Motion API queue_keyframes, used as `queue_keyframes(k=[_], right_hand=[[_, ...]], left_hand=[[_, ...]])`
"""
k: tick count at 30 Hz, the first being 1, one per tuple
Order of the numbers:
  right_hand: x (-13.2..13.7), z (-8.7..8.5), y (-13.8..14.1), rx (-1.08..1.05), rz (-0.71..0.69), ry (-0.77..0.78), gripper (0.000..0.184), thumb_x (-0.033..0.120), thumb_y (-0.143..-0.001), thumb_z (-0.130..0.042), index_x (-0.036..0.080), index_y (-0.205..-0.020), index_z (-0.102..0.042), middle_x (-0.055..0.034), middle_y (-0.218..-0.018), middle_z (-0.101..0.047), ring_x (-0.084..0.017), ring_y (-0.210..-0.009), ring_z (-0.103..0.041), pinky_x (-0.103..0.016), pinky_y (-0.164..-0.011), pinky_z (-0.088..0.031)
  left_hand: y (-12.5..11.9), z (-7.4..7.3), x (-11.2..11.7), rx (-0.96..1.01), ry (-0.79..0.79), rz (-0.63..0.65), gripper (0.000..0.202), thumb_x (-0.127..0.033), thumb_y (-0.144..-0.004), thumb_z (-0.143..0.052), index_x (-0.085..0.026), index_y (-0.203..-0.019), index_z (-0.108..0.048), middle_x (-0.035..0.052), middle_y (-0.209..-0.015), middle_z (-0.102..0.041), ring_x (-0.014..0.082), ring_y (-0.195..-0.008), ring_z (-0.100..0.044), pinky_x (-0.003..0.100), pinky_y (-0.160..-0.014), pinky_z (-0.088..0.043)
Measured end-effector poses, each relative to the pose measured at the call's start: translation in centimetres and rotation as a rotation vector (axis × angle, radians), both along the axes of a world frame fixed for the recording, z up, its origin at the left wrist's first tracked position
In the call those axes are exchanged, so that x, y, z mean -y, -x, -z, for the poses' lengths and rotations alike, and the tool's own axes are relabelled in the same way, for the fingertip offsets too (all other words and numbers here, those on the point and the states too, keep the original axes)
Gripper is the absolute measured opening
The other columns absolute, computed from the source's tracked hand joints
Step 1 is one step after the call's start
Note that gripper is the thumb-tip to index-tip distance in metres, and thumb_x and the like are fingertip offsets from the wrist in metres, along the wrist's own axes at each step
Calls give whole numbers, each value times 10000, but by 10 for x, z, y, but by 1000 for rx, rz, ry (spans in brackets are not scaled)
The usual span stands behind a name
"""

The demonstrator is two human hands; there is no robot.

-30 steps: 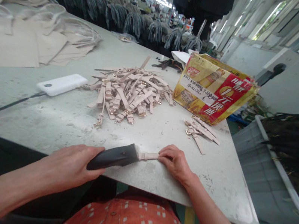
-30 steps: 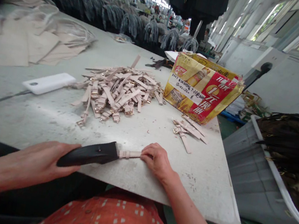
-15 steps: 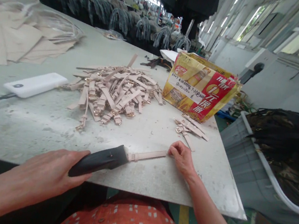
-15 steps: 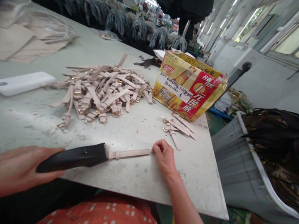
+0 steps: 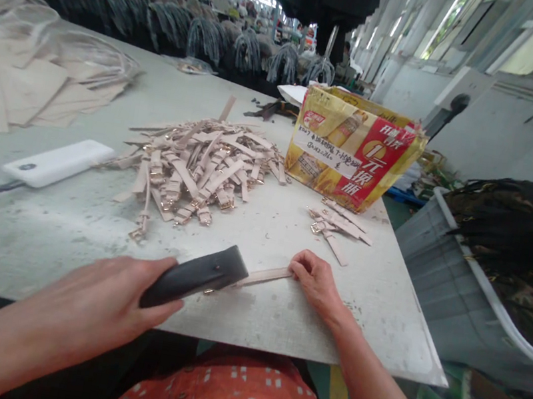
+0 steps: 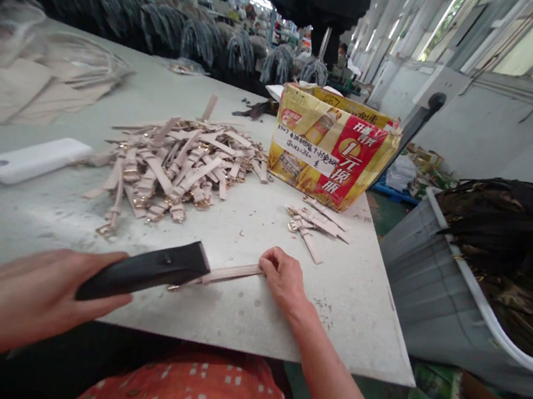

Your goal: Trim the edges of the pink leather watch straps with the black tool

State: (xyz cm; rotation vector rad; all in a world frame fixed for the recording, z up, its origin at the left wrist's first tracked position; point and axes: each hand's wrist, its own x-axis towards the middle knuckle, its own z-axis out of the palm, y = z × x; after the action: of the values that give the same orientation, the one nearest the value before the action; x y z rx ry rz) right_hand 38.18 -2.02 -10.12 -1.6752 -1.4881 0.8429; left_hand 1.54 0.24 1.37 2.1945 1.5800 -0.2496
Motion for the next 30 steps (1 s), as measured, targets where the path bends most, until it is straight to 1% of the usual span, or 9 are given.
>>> queue_keyframes(k=[2,4,7,9,11,14,17,22,30], right_hand=[[0,1,0,14,0,-4,156,243,-953,-675,253,-797,-676,22,-748,-713,-195,-735,-649,-297,-741,-461],[1,3,-1,42,-9,-30,191,242,-987,-659,254,-797,-674,18,-754,-713,-198,-745,-651,-295,-739,-457],[3,5,-2,107,-31,-82,173,228,-1018,-652,259,-863,-723,11,-782,-732,-208,-765,-659,-294,-739,-465],[4,7,-2,145,-41,-106,147,204,-1018,-655,260,-959,-778,-4,-840,-771,-219,-804,-687,-299,-769,-497],[5,8,-2,170,-49,-112,203,177,-1022,-644,251,-1083,-823,-31,-917,-813,-234,-858,-725,-314,-817,-533],[5,9,-2,157,-69,-96,393,104,-993,-621,231,-1295,-838,-57,-1020,-853,-237,-899,-759,-326,-875,-575],[4,10,-4,111,-83,-84,582,46,-940,-612,230,-1458,-801,-53,-1085,-872,-214,-860,-753,-311,-885,-602],[4,8,-5,110,-92,-75,683,26,-930,-590,225,-1562,-755,-50,-1111,-881,-210,-894,-762,-302,-920,-614],[0,10,-4,124,-64,-38,737,37,-915,-618,224,-1621,-715,-59,-1120,-873,-226,-925,-776,-325,-937,-621]], left_hand=[[-34,-6,-5,-46,20,134,448,-569,-950,-610,-267,-1190,-837,145,-1211,-914,399,-1167,-850,449,-955,-586],[-61,-6,-12,-92,12,190,457,-519,-961,-609,-234,-1240,-832,188,-1234,-905,411,-1164,-852,465,-970,-592],[-85,-2,-24,-138,27,248,432,-491,-968,-620,-216,-1225,-831,202,-1182,-902,418,-1130,-856,468,-950,-594],[-93,-1,-31,-148,48,274,407,-494,-966,-632,-219,-1187,-835,192,-1136,-901,409,-1100,-856,458,-931,-592],[-100,-3,-37,-144,59,290,404,-513,-963,-643,-224,-1167,-837,183,-1125,-902,395,-1093,-854,445,-924,-591],[-111,-11,-45,-136,68,291,406,-521,-947,-665,-226,-1163,-840,166,-1128,-906,365,-1076,-854,410,-895,-589],[-121,-19,-50,-133,84,276,397,-531,-918,-688,-233,-1128,-847,130,-1047,-906,329,-974,-855,370,-806,-577],[-131,-21,-53,-111,86,282,419,-554,-903,-695,-235,-1119,-859,130,-1067,-913,330,-986,-854,365,-809,-574],[-135,-7,-54,-62,63,262,353,-495,-893,-706,-237,-1081,-857,117,-1019,-906,312,-939,-846,354,-786,-546]])
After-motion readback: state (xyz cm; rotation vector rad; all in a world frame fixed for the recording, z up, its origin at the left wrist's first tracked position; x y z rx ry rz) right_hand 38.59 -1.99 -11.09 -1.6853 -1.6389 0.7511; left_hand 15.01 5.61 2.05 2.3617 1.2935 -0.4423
